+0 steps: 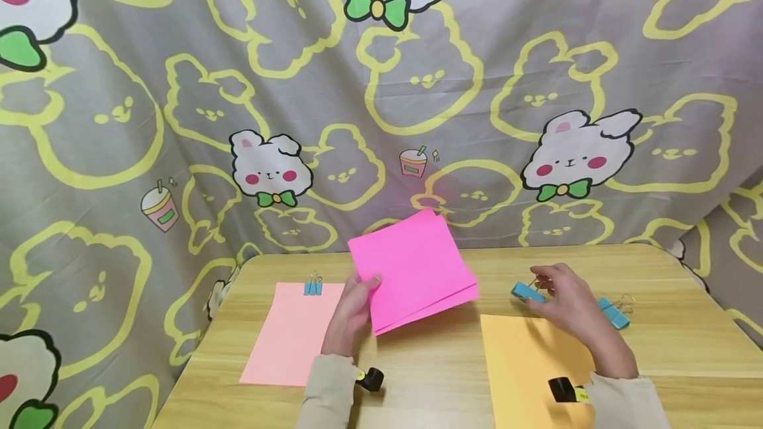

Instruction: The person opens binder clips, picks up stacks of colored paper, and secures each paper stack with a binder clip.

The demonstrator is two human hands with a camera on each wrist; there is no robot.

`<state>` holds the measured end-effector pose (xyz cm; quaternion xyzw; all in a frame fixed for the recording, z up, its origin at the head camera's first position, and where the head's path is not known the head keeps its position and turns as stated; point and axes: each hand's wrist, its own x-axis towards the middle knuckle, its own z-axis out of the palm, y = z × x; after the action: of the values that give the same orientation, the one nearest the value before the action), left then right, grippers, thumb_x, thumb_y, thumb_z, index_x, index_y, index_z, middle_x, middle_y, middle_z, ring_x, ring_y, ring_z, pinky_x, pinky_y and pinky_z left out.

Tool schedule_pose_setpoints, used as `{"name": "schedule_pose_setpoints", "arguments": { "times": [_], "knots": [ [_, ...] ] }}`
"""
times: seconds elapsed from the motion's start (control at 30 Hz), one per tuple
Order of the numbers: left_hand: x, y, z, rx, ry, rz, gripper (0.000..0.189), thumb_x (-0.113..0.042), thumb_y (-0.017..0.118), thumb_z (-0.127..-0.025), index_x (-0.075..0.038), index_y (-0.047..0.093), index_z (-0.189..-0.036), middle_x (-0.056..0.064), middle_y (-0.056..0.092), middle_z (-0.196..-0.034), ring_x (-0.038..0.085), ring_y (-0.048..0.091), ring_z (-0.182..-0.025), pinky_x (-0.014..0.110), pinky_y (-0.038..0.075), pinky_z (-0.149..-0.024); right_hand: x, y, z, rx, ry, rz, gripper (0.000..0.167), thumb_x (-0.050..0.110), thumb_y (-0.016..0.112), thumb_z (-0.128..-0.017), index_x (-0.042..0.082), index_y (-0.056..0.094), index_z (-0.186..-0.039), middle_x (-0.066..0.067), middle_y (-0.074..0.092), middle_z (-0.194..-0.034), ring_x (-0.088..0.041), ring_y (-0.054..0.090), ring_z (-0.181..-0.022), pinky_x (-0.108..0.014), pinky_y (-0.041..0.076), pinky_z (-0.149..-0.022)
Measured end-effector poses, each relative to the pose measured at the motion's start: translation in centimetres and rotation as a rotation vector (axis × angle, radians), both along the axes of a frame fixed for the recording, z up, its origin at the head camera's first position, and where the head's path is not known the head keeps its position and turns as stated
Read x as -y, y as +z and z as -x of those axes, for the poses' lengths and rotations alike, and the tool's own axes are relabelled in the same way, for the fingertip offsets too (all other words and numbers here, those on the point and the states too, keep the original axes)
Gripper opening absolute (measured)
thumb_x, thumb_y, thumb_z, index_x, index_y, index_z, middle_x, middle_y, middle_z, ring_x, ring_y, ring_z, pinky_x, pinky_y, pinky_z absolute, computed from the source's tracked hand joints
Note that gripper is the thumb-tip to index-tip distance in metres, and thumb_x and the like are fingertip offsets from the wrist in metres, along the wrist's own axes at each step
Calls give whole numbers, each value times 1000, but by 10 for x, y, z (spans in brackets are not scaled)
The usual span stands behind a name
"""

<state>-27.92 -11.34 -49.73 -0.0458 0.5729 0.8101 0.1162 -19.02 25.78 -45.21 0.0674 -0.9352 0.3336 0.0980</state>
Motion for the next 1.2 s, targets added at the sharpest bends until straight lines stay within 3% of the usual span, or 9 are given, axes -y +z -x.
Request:
{"name": "schedule_pose_setpoints", "arguments": {
  "times": [0.17, 0.27, 0.4, 0.7, 0.87, 0.97, 1.03, 1.2],
  "knots": [
    [-8, -4, -1, 148, -94, -212, 38, -8, 54, -102, 0, 38, -136, 7, 67, -106, 17, 70, -94, 33, 59, -84, -5, 0, 0, 0, -3, 4, 59, 0, 82, -80, -19, 55, -129, -26, 55, -108, -44, 64, -97, -57, 55, -85],
    [-16, -5, -4, 164, -167, -258, 32, -10, 53, -104, -2, 41, -132, 5, 70, -104, 17, 71, -94, 34, 59, -86, -9, 0, 0, 1, -7, 2, 59, 1, 82, -80, -19, 55, -129, -27, 55, -107, -45, 65, -97, -58, 55, -85],
    [-26, -9, -5, 119, -229, -269, 38, 0, 49, -104, -1, 37, -139, 8, 68, -113, 19, 69, -104, 37, 56, -93, -12, -1, 0, 7, -11, 3, 59, 1, 82, -80, -19, 55, -129, -26, 55, -108, -44, 65, -98, -58, 55, -86],
    [-28, -17, -4, 107, -186, -224, 54, 13, 49, -93, 3, 32, -143, 18, 58, -129, 29, 58, -121, 49, 43, -110, -14, -1, 0, 6, -14, 0, 59, 1, 82, -80, -19, 55, -129, -24, 55, -106, -43, 65, -96, -57, 55, -85],
    [-26, -11, -6, 69, -116, -50, 57, 13, 53, -93, 6, 33, -146, 22, 57, -129, 29, 61, -115, 45, 50, -102, -14, 0, -1, 11, -21, -11, 59, 3, 82, -80, -18, 56, -129, -24, 56, -106, -42, 65, -96, -57, 55, -85],
    [-26, 0, -8, 2, -85, 95, 52, 10, 56, -94, 6, 40, -143, 20, 59, -124, 26, 63, -105, 40, 55, -92, -15, 1, -2, 18, -22, -14, 59, 3, 82, -80, -18, 56, -129, -24, 56, -106, -43, 65, -97, -58, 54, -85],
    [-26, 12, -10, -87, -66, 173, 46, 8, 57, -95, 5, 45, -140, 19, 60, -122, 26, 63, -101, 39, 55, -88, -15, 1, -2, 17, -22, -17, 59, 3, 82, -80, -18, 56, -128, -23, 56, -106, -43, 65, -97, -58, 54, -85],
    [-24, 41, -16, -398, 34, 339, 29, 3, 59, -99, 3, 53, -128, 18, 63, -116, 29, 67, -102, 42, 57, -89, -16, 1, -2, -4, -22, -6, 59, 3, 82, -80, -18, 56, -128, -24, 57, -106, -44, 65, -98, -58, 54, -86]
  ]
}}
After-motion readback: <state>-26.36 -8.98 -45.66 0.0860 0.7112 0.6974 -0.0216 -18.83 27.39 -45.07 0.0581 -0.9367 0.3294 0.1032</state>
